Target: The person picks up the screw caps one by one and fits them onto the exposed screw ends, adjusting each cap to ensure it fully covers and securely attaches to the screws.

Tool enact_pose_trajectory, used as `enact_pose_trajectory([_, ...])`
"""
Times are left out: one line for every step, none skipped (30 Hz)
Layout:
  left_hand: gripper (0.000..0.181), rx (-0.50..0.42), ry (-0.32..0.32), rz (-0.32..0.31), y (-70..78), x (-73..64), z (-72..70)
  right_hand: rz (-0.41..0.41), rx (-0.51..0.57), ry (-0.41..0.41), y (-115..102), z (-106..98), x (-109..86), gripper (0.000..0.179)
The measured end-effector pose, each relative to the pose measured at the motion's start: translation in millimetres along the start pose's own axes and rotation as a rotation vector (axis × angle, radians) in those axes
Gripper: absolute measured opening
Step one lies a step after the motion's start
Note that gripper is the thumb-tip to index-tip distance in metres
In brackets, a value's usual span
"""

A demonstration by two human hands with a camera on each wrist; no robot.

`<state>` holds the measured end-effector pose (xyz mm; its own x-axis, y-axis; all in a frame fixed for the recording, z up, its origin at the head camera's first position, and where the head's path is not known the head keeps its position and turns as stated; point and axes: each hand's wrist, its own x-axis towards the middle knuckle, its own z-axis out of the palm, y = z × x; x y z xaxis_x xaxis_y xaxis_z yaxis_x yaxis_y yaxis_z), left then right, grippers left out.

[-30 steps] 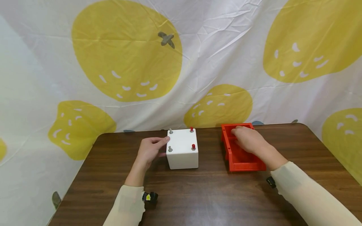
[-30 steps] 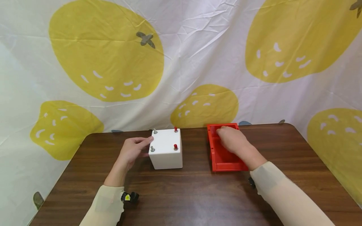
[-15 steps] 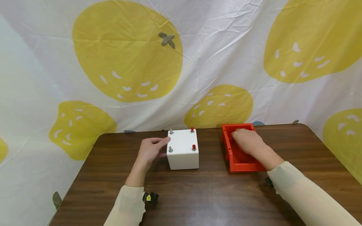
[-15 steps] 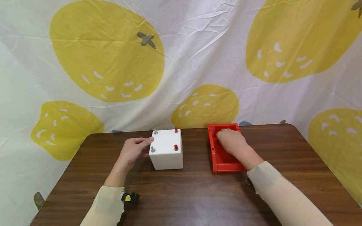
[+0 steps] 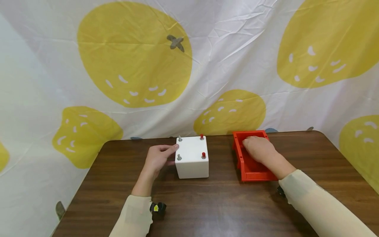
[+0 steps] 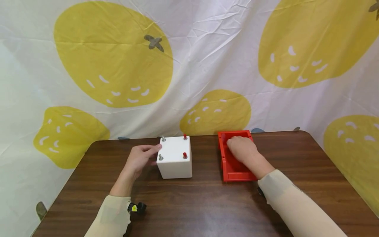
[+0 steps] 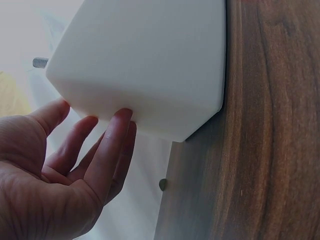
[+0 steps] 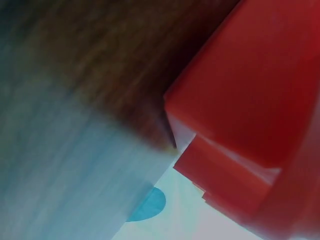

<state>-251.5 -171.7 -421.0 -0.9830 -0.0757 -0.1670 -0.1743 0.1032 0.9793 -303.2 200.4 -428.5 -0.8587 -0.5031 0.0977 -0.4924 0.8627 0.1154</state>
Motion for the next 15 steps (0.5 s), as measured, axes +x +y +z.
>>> enact_pose_trajectory([0.041, 0.002, 0.001, 0.0, 0.1, -0.2, -0.1, 0.002, 0.0, -0.001, 0.0, 0.0, 0.2, 0.018])
enact_pose_trajectory([0.042, 0.004, 0.002, 0.0, 0.3, -0.5, -0.1, 0.003, 0.0, -0.001, 0.1, -0.1, 0.2, 0.018])
enact_pose_trajectory([0.042, 0.004, 0.0, 0.003, 0.4, -0.6, -0.1, 0.001, -0.002, 0.0, 0.2, 0.1, 0.5, 0.018])
enact_pose_trajectory([0.042, 0.002, 0.0, 0.003, 0.4, -0.6, -0.1, 0.002, -0.005, 0.0, 0.2, 0.2, 0.6, 0.018])
enact_pose_trajectory([0.043, 0.002, 0.0, 0.004, 0.5, -0.7, -0.1, 0.004, -0.006, 0.001, 0.2, 0.5, 0.8, 0.017])
enact_pose_trajectory([0.043, 0.001, -0.001, 0.004, 0.5, -0.7, 0.0, 0.004, -0.007, 0.003, 0.4, 1.1, 1.1, 0.016])
enact_pose_trajectory([0.042, -0.001, -0.001, 0.004, 0.6, -0.8, 0.1, 0.003, -0.008, 0.005, 0.3, 1.6, 1.4, 0.015])
enact_pose_trajectory([0.042, -0.002, -0.003, 0.004, 0.7, -0.8, 0.2, 0.002, -0.008, 0.007, 0.3, 2.0, 1.7, 0.014])
enact_pose_trajectory([0.042, -0.005, -0.004, 0.004, 0.7, -0.8, 0.2, 0.001, -0.008, 0.007, 0.2, 2.3, 2.0, 0.013])
enact_pose_trajectory([0.042, -0.006, -0.003, 0.001, 0.7, -0.7, 0.2, 0.002, -0.006, 0.009, 0.0, 2.5, 2.3, 0.012])
enact_pose_trajectory([0.042, -0.007, -0.002, 0.0, 0.8, -0.6, 0.3, 0.001, -0.003, 0.011, 0.0, 2.8, 2.7, 0.011])
enact_pose_trajectory([0.042, -0.007, -0.002, -0.002, 0.9, -0.7, 0.3, -0.001, -0.003, 0.016, -0.1, 2.9, 2.9, 0.01])
enact_pose_trajectory([0.042, -0.005, -0.001, -0.003, 0.9, -0.7, 0.3, -0.003, -0.001, 0.019, -0.4, 2.8, 3.1, 0.01])
enact_pose_trajectory([0.042, -0.005, -0.001, -0.004, 0.9, -0.7, 0.2, -0.003, 0.001, 0.023, -0.4, 2.9, 3.3, 0.011])
enact_pose_trajectory([0.043, -0.002, 0.0, -0.004, 0.6, -0.6, 0.2, -0.003, 0.003, 0.028, -0.5, 2.9, 3.4, 0.012])
